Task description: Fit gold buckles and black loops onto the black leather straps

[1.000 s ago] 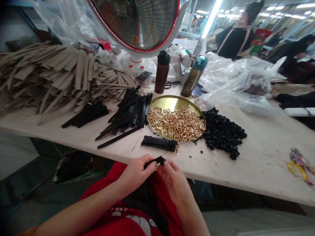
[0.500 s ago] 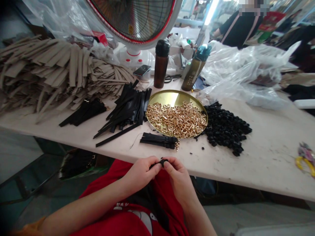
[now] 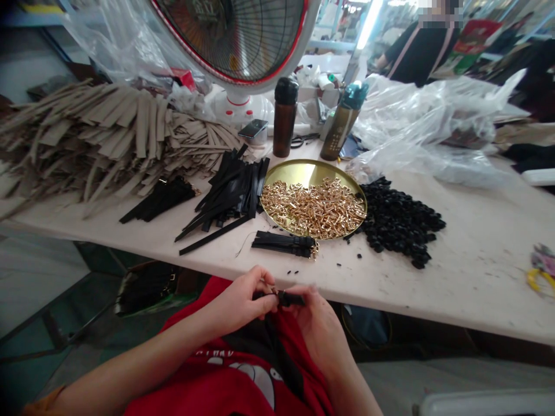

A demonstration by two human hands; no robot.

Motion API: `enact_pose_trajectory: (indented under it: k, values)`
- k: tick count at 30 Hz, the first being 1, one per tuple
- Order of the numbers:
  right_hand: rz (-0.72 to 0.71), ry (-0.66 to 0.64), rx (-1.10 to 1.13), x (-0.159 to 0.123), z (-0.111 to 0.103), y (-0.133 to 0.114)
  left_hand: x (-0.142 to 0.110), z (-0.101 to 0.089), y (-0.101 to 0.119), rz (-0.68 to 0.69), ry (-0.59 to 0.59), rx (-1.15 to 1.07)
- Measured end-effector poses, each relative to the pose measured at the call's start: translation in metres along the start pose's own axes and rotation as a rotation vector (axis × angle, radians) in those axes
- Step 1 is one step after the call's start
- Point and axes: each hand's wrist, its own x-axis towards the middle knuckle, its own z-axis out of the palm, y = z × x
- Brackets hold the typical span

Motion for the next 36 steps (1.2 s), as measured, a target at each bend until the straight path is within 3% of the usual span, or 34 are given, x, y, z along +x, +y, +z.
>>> enact_pose_trajectory:
  k: [6,10,14,20,25,28,30,36]
  values:
    - [0.190,-0.167,-0.011,-0.013,0.005,0.005,-0.017,-0.001,0.007,0.029,0.115,0.305]
    - [0.201,-0.225,0.037,-0.018,0.003,0.014,-0.025,-0.004,0.005,0.008,0.104,0.434]
    - [0.089,-0.111,-0.084,-0.020,0.003,0.018,-0.036,-0.009,0.004,0.039,-0.026,0.307]
    - [-0.284,0.208,-0.627,-0.016,0.007,0.026,-0.037,-0.007,-0.002,0.025,-0.087,0.119]
    - [-0.251,0.078,-0.887,-0.014,0.003,0.027,-0.029,-0.006,-0.015,-0.063,-0.132,-0.015]
    - [-0.316,0.128,-1.033,-0.012,-0.002,0.030,-0.025,-0.009,-0.025,-0.234,-0.261,-0.182]
    - [-0.350,0.139,-1.107,-0.010,-0.005,0.033,-0.023,-0.010,-0.030,-0.316,-0.280,-0.279]
    - [-0.286,-0.077,-1.270,-0.005,-0.015,0.032,-0.011,-0.004,-0.035,-0.263,-0.236,-0.219]
